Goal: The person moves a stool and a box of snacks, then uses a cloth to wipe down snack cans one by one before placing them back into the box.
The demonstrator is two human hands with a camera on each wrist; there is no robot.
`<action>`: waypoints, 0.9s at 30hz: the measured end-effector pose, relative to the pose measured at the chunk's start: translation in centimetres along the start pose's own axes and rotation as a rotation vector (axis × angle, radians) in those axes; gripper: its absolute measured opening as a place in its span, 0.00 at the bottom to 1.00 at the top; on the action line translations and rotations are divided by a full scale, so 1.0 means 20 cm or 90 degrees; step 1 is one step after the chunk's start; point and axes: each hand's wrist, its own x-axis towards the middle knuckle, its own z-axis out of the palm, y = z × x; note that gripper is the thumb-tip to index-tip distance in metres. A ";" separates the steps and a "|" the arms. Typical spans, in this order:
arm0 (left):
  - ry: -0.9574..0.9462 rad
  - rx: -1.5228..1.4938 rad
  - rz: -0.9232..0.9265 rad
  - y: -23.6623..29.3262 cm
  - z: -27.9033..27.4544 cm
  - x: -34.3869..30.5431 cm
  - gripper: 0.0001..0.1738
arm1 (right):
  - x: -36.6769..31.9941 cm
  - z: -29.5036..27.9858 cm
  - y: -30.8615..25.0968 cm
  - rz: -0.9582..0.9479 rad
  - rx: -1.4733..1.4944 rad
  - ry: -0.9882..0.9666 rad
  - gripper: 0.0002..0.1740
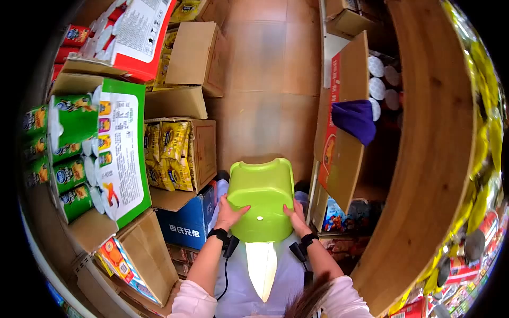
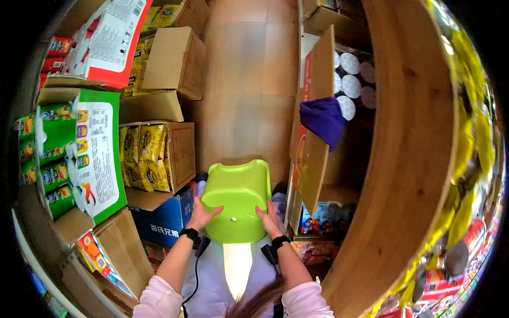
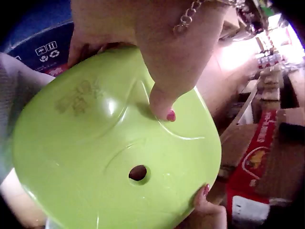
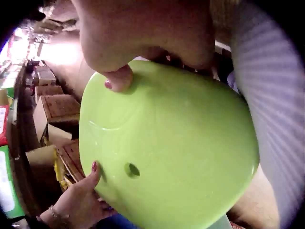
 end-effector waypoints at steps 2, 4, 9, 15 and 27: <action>0.031 0.101 -0.030 0.00 -0.06 -0.10 0.56 | -0.06 0.12 0.06 0.003 -0.055 -0.006 0.47; -0.042 0.065 -0.013 0.02 0.17 0.43 0.58 | 0.24 -0.02 -0.13 -0.090 -0.069 0.091 0.42; -0.151 0.175 -0.054 0.04 0.06 0.63 0.58 | 0.45 0.16 -0.20 -0.099 -0.253 0.112 0.44; -0.127 0.370 -0.075 0.03 0.13 0.82 0.52 | 0.74 0.19 -0.16 -0.135 -0.210 0.042 0.43; -0.214 0.637 0.130 -0.05 0.77 0.81 0.16 | 1.01 0.31 -0.65 0.021 -0.632 -0.090 0.25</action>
